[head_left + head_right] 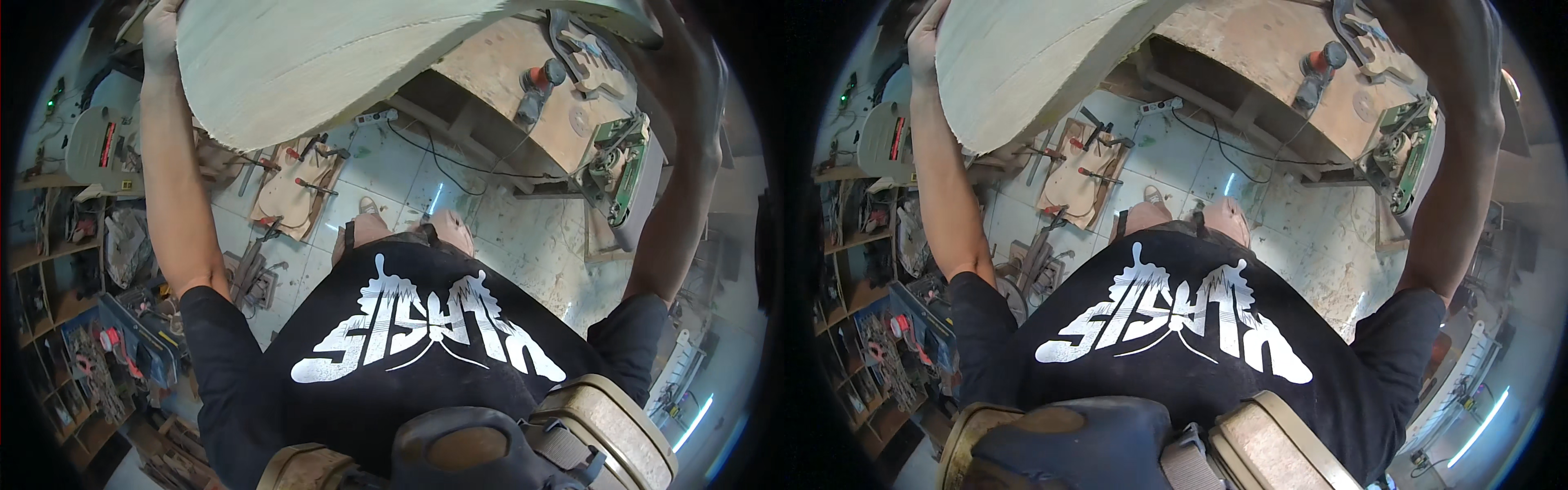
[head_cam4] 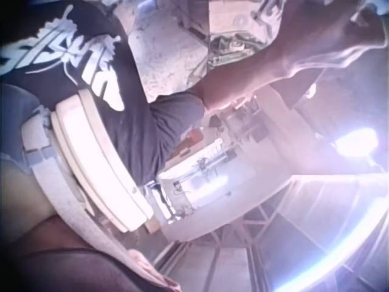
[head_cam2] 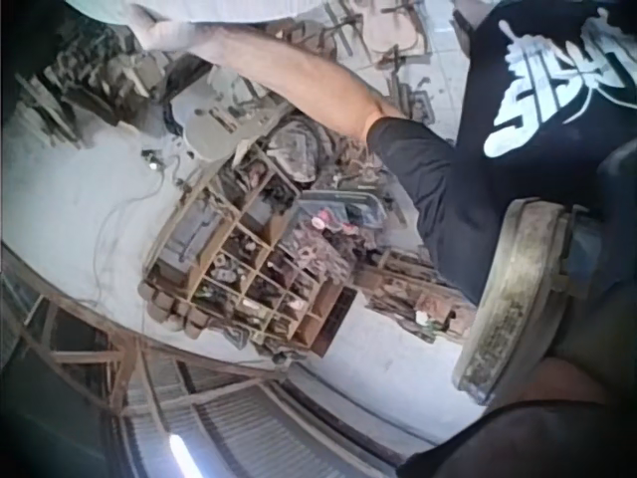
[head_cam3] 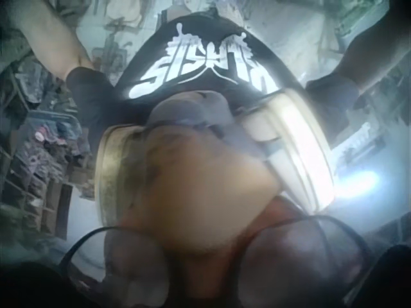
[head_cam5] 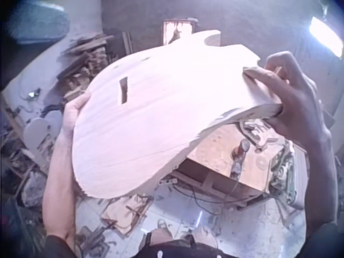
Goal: The person sands the edges of a wooden electric guitar body using a belt sander. They turn the guitar body over several times to reach different sections of the perimeter and then rub the sanded edges with their fingers.
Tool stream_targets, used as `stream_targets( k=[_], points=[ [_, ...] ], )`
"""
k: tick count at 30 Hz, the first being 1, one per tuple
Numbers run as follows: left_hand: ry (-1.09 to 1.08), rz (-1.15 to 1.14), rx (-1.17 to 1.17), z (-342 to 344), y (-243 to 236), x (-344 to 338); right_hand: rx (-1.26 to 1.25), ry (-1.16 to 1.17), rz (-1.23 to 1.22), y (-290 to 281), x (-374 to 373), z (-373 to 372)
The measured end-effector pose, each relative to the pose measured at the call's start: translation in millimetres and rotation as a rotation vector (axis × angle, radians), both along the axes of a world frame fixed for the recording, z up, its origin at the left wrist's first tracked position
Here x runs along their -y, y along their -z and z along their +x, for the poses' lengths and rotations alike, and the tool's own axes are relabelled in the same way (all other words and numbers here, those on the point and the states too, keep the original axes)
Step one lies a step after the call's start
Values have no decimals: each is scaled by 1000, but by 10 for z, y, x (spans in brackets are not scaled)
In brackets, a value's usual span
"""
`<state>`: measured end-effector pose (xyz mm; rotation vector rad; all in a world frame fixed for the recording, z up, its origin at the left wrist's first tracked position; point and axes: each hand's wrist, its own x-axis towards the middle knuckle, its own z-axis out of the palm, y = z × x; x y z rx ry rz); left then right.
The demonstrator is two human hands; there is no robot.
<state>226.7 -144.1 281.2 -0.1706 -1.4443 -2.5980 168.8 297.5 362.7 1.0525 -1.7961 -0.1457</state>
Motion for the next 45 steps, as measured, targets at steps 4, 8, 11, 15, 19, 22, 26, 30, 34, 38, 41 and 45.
stream_targets(
  k=[4, 8, 11, 15, 19, 22, 26, 30, 34, 38, 41, 45],
  points=[
    [25, 30, 13, -109, 77, 343, -17, -5, 42, -44, 344, 1],
    [35, 15, 27, -231, 184, 659, -3, -11, 42, -56, 540, 13],
    [29, -13, 62, -280, 297, 931, -19, -28, 48, -102, 676, 84],
    [-8, -84, 107, -343, 418, 1357, -13, 50, 121, -154, 836, 149],
    [83, -77, 60, -455, 480, 1365, -100, 85, 144, -119, 869, 105],
    [95, 2, 25, -419, 406, 1233, -106, 31, 150, -191, 965, 68],
    [211, 11, -26, -543, 438, 1208, 7, -13, 133, -346, 1007, 248],
    [233, 67, 53, -680, 508, 1155, -80, -3, 151, -293, 950, 203],
    [255, 66, 85, -730, 540, 1079, -55, 99, 145, -179, 931, 340],
    [307, 49, 88, -661, 462, 946, 5, 143, 154, -124, 904, 428],
    [354, 88, 135, -665, 428, 886, 24, 139, 133, -87, 869, 431],
    [395, 104, 124, -659, 403, 825, 20, 160, 148, -120, 857, 492]
  ],
)
